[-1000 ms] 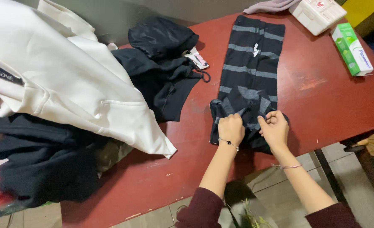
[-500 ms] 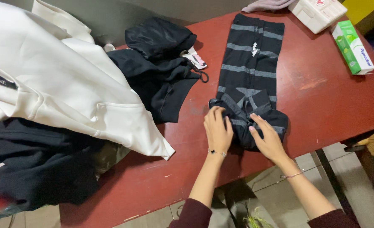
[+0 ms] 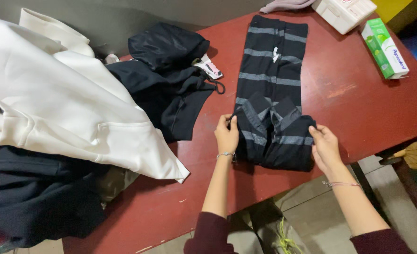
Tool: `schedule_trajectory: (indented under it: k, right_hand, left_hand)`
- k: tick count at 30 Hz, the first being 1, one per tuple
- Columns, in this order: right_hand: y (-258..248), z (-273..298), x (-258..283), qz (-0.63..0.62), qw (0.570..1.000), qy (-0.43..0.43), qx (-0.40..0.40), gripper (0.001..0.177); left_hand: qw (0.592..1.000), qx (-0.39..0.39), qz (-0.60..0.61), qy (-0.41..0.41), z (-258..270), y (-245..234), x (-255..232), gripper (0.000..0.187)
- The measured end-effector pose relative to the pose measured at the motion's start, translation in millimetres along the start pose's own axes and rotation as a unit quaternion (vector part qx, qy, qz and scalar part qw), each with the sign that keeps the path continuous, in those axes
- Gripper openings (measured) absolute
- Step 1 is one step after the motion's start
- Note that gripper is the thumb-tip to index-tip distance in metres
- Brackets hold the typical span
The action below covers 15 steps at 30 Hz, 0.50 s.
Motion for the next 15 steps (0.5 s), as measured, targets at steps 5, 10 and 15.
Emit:
schedule_trajectory:
  k: [5,10,15]
  right_hand:
    - [21.4,25.5,44.7,0.253,0.953,-0.157,-0.058,0.037]
    - [88.2,92.3,99.8,0.481,0.788,-0.385,-0.024,0.061]
    - [101.7,84.6,56.9,0.532,0.791,-0.273,0.133,0.068]
  left_hand:
    - [0.996,-0.045,-0.046,0.060,1.3,-2.6,-3.4,0.043]
    - [0.863,0.000,-0.362,0.354,64.8,36.3,-41.7,0.053]
    - [0.877,0.079,-0.368,0.300,61.7,50.2,-9.2,0.071]
Point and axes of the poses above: each hand's wrist, its own z-axis away from the middle knuckle, its own y-axis out of the palm, x = y × z, the point moved 6 cm from there along -z, towards the middle knuckle, and after that the axes turned 1 degree about -x, right-handed, at the moved point
